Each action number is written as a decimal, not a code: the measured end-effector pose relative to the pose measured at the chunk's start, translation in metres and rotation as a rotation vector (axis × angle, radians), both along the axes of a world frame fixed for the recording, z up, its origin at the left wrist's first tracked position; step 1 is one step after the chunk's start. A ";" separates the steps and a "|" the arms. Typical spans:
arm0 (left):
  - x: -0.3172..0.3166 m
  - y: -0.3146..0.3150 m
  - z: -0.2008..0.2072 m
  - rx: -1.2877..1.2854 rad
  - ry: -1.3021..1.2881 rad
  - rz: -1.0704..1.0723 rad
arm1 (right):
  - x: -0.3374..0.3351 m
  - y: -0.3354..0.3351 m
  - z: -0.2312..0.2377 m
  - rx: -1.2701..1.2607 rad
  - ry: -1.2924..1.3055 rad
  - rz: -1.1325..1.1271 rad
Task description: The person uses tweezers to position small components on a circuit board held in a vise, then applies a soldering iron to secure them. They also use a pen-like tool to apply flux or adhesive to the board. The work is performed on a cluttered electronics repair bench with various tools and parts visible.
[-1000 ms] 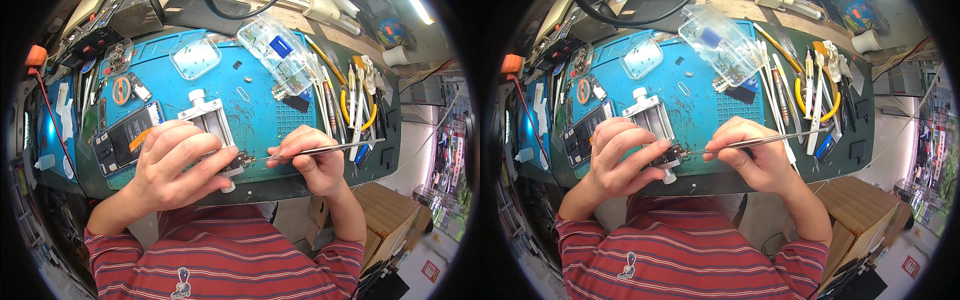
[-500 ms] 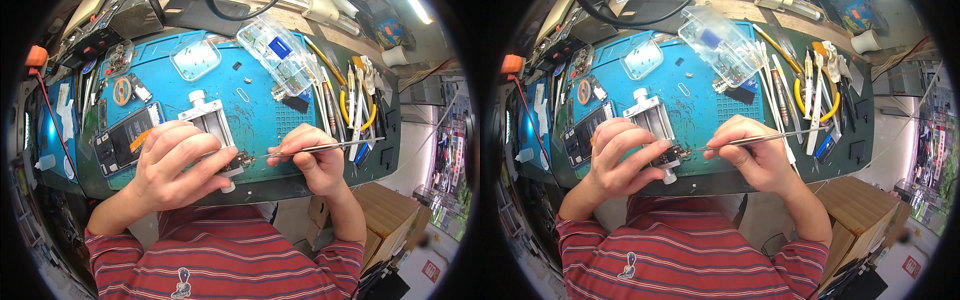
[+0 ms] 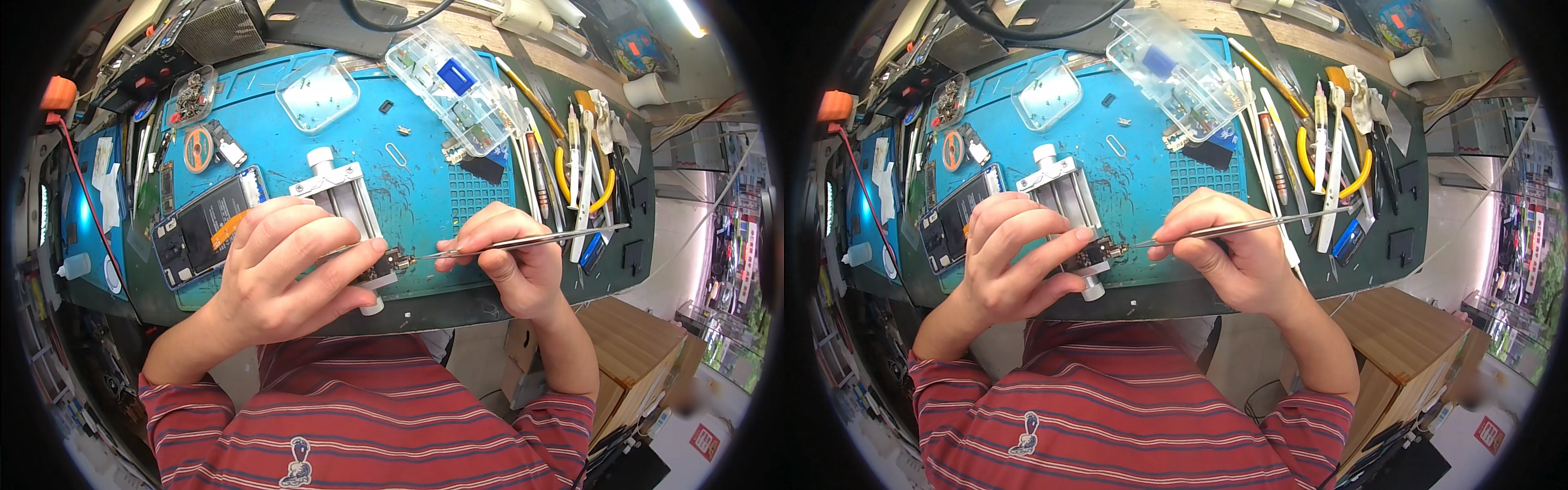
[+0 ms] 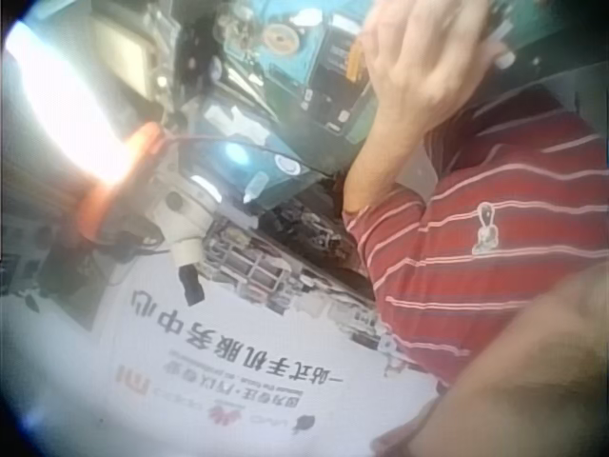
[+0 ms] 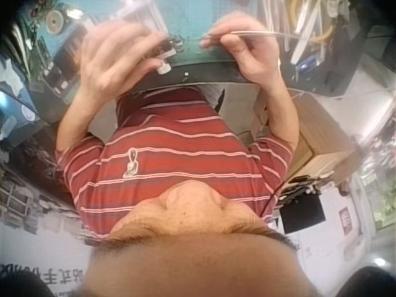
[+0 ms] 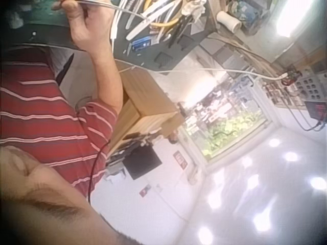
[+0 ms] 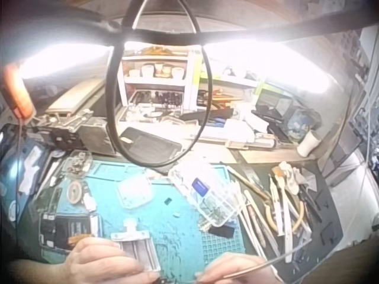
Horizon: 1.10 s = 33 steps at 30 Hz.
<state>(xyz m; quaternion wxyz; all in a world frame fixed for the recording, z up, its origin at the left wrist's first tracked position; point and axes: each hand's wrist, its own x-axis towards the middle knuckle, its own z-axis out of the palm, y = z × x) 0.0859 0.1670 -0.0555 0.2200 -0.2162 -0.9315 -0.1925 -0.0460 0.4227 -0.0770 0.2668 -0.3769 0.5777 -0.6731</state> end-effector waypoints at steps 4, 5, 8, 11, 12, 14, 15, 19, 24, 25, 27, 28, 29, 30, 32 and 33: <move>0.001 0.001 -0.001 0.002 -0.005 0.002 | 0.002 0.000 -0.002 -0.003 -0.009 -0.014; 0.002 0.001 -0.001 0.009 -0.007 0.000 | 0.003 0.000 -0.003 -0.010 -0.031 -0.022; 0.003 0.001 0.003 0.036 0.012 -0.012 | 0.007 0.003 -0.002 -0.041 0.094 -0.082; 0.006 0.002 0.018 0.102 0.066 -0.040 | 0.010 0.003 0.020 -0.013 0.462 -0.143; 0.009 0.005 0.020 0.169 0.079 -0.054 | 0.010 0.000 0.035 0.014 0.646 -0.137; 0.012 0.013 0.028 0.315 0.050 -0.078 | 0.020 -0.006 0.068 0.108 0.848 -0.146; 0.014 0.021 0.034 0.396 -0.016 -0.079 | 0.034 -0.013 0.082 0.175 0.842 -0.151; 0.032 0.030 0.061 0.394 -0.052 -0.058 | 0.074 -0.039 0.111 0.224 0.844 -0.182; 0.058 0.000 0.057 0.556 -0.092 0.083 | 0.085 -0.060 0.178 0.615 1.033 -0.063; 0.066 -0.011 0.051 0.584 -0.091 0.123 | 0.075 -0.075 0.194 0.511 0.892 -0.170; 0.081 -0.024 0.052 0.900 -0.174 0.139 | 0.032 -0.109 0.239 0.203 0.236 -0.283; 0.085 -0.030 0.049 1.018 -0.185 0.115 | 0.014 -0.135 0.252 -0.067 0.092 -0.426; 0.093 -0.037 0.046 1.125 -0.207 0.118 | -0.024 -0.154 0.262 -0.142 -0.013 -0.465; 0.099 -0.045 0.048 1.079 -0.231 0.098 | -0.050 -0.177 0.286 -0.155 -0.018 -0.543; 0.120 -0.065 0.045 1.045 -0.233 0.134 | -0.116 -0.209 0.295 -0.150 0.050 -0.628; 0.119 -0.070 0.042 1.038 -0.228 0.101 | -0.148 -0.214 0.310 -0.070 0.067 -0.880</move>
